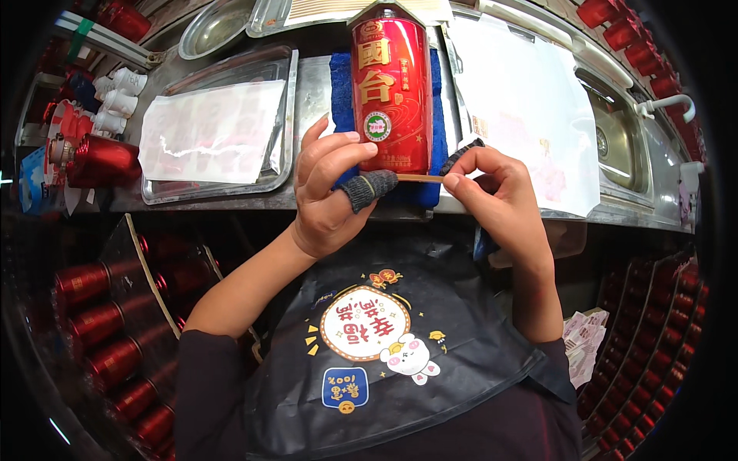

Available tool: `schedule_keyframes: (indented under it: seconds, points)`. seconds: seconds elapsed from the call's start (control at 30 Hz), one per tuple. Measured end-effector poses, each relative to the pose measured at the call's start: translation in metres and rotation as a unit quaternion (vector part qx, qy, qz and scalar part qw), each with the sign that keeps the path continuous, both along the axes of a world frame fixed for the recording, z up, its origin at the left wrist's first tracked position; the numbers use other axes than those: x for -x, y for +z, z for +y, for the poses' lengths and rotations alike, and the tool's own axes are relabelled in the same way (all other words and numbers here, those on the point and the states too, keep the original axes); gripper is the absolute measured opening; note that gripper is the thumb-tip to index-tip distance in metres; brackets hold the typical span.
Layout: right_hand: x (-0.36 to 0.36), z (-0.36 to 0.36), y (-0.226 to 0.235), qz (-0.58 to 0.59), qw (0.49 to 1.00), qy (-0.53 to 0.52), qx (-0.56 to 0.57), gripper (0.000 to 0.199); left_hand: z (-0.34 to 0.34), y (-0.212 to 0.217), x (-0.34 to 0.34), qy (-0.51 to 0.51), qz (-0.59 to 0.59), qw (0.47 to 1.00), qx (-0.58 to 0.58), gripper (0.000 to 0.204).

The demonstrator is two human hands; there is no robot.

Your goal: The person applies a sticker label to a red cylindrical can, smooths it with a blue cloth, and uses a wooden stick to press the edges. They repeat this process on multiple cans, placing finished cans on a nearby tray.

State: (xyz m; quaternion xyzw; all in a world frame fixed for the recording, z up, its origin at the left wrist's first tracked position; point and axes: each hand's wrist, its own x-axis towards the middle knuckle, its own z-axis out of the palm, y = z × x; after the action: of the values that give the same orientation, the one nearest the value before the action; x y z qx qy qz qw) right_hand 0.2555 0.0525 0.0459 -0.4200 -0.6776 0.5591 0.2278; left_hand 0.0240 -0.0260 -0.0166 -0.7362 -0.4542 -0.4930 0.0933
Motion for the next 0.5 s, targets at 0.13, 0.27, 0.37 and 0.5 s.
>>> schedule_keyframes:
  seconds: [0.13,0.27,0.37,0.5]
  points:
    - [0.003,0.0,-0.004,0.004,0.999,-0.02,0.027,0.013,0.011,0.013,-0.006,-0.032,0.046,0.998,-0.01,0.02]
    - [0.001,0.001,-0.006,0.003,0.999,-0.022,0.043,0.015,0.018,0.014,-0.004,-0.04,0.057,0.997,-0.017,0.022]
    - [0.004,0.003,-0.002,0.001,0.999,-0.012,0.04,0.015,0.001,0.0,-0.003,0.01,-0.046,0.999,0.016,0.031]
    - [0.002,0.0,-0.002,0.01,0.999,-0.017,0.038,0.015,-0.004,-0.011,-0.003,0.019,-0.076,0.997,0.027,0.037]
